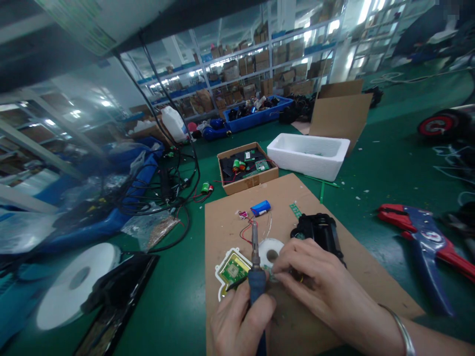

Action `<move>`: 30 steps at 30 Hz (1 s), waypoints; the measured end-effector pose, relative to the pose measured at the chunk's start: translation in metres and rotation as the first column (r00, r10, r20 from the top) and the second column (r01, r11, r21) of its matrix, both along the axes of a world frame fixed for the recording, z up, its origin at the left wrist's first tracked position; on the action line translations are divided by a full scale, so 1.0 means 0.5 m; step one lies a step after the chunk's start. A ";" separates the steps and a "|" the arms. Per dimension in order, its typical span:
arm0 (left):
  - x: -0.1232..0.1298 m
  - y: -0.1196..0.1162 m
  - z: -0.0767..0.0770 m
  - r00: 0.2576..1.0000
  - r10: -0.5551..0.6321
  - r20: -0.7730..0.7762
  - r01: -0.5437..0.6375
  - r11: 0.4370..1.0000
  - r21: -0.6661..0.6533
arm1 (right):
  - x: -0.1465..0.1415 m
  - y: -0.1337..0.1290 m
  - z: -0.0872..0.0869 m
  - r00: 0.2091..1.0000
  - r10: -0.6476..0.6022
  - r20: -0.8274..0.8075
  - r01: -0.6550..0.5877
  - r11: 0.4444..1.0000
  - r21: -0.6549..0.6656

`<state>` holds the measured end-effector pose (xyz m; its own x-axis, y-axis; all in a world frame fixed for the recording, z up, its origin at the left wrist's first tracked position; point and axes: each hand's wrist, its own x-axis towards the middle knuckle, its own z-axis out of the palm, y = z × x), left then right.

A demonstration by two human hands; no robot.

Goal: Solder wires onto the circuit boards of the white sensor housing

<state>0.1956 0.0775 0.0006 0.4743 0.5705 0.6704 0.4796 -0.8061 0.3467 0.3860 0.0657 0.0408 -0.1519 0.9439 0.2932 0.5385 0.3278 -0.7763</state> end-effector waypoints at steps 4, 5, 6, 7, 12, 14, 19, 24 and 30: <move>0.002 0.002 -0.001 1.000 -0.012 0.006 0.012 1.000 -0.010 | 0.005 0.002 0.001 1.000 0.009 -0.010 -0.010 1.000 -0.026; 0.004 0.002 0.000 1.000 -0.011 0.019 0.011 1.000 -0.020 | 0.005 0.003 0.001 1.000 0.011 -0.005 -0.011 1.000 -0.029; 0.006 0.001 0.003 0.999 -0.007 0.035 0.008 0.999 -0.033 | 0.005 0.004 0.001 1.000 0.015 -0.001 -0.015 0.999 -0.029; 0.008 0.000 0.007 0.999 -0.004 0.054 0.007 0.999 -0.043 | 0.005 0.005 0.001 1.000 0.021 0.004 -0.021 0.999 -0.024; 0.020 -0.003 0.023 0.995 0.018 0.099 -0.014 0.999 -0.040 | 0.003 0.006 0.005 0.999 0.045 0.014 -0.045 0.999 0.001; 0.024 -0.002 0.025 0.994 0.032 0.104 -0.029 0.999 -0.030 | 0.003 0.005 0.006 0.999 0.053 0.010 -0.053 0.999 0.000; 0.032 0.000 0.027 0.989 0.062 0.132 -0.061 0.998 -0.010 | 0.006 -0.001 0.006 0.998 0.058 -0.006 -0.058 0.998 -0.004; 0.032 -0.001 0.032 0.991 0.051 0.128 -0.048 0.999 -0.023 | 0.003 -0.008 0.005 0.998 0.062 -0.015 -0.062 0.998 0.017; 0.032 -0.004 0.027 0.991 0.064 0.113 -0.060 0.997 -0.037 | -0.013 -0.007 -0.008 0.997 0.042 -0.058 -0.039 0.998 0.051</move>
